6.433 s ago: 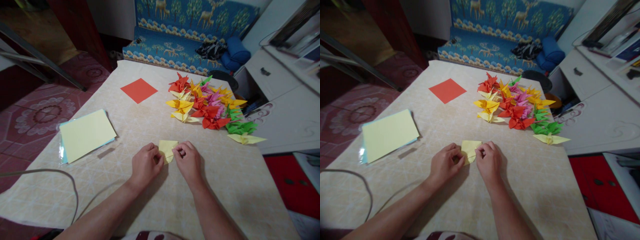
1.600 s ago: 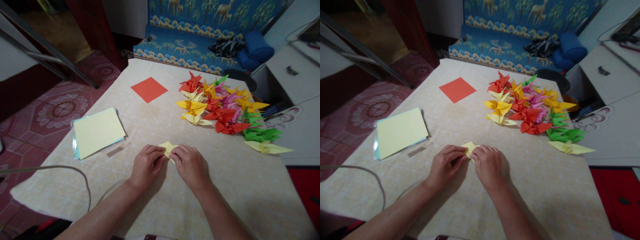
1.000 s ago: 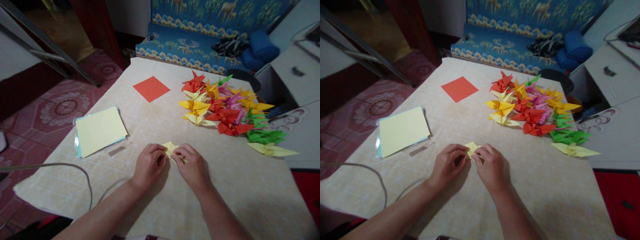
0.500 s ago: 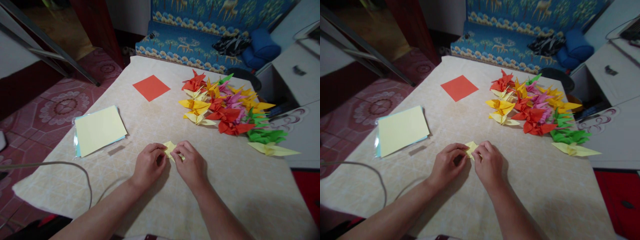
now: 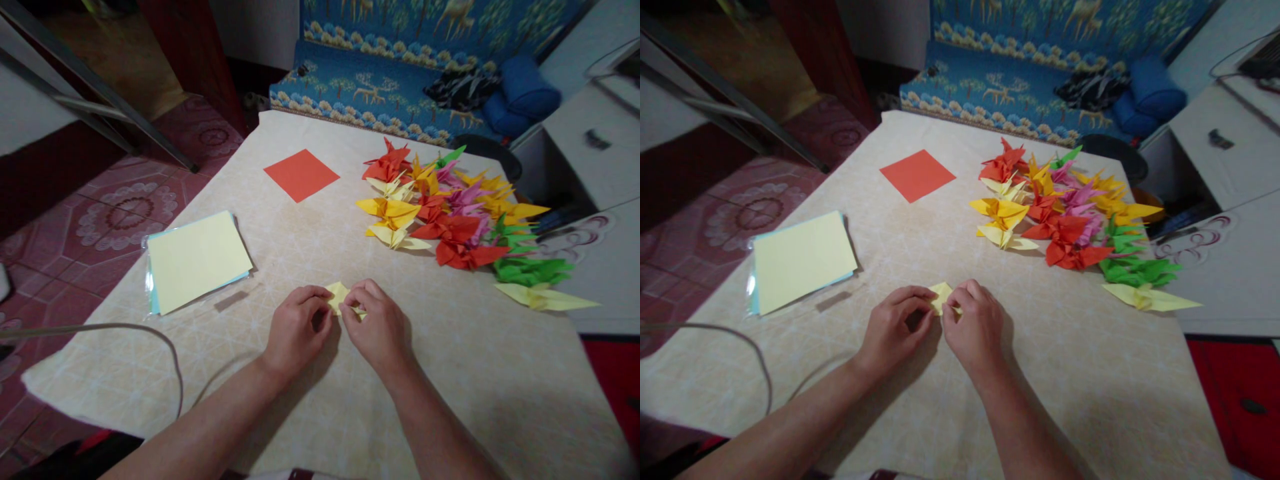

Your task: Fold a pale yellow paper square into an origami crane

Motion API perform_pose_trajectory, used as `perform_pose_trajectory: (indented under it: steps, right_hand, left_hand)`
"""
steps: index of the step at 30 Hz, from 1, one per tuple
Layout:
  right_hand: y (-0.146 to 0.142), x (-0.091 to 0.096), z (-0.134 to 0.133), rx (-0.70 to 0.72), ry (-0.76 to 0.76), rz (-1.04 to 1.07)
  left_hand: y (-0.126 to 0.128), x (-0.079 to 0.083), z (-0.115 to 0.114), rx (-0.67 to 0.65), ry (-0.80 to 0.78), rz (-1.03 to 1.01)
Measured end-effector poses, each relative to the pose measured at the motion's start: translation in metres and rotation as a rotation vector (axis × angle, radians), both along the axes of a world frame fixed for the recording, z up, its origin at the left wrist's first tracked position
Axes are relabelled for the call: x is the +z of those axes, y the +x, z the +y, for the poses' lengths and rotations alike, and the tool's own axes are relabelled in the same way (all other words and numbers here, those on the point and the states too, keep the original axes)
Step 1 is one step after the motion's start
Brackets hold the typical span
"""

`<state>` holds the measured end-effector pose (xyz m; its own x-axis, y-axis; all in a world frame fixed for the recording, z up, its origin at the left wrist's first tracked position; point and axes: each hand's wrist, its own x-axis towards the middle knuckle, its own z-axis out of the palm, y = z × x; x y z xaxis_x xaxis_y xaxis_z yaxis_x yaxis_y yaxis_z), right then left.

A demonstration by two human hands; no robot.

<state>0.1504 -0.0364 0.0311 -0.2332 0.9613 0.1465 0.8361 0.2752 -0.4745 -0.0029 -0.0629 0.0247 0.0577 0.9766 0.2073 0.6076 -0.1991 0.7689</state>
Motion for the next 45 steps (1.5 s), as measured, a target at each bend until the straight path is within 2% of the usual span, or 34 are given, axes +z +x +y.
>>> perform_pose_trajectory:
  steps: [6, 15, 29, 33, 39, 45]
  right_hand:
    - [-0.001, -0.001, 0.001, -0.008, -0.027, 0.007]
    - [-0.001, 0.000, 0.000, 0.000, 0.018, 0.011]
    - [0.000, 0.000, 0.000, -0.033, -0.009, 0.057]
    - [0.008, 0.004, 0.000, -0.047, -0.015, 0.093]
    - [0.029, -0.002, 0.000, -0.048, -0.004, 0.121]
    - [0.031, 0.000, 0.001, -0.052, -0.012, 0.110]
  left_hand:
    - [-0.001, -0.001, 0.000, 0.003, 0.004, 0.003]
    - [0.000, -0.006, 0.000, -0.039, 0.066, 0.096]
    - [0.007, -0.003, 0.002, -0.002, 0.078, 0.241]
    - [0.008, -0.003, 0.001, 0.008, 0.077, 0.252]
    - [0.008, -0.005, 0.001, 0.010, 0.058, 0.246]
    - [0.008, -0.004, 0.001, 0.022, 0.065, 0.254]
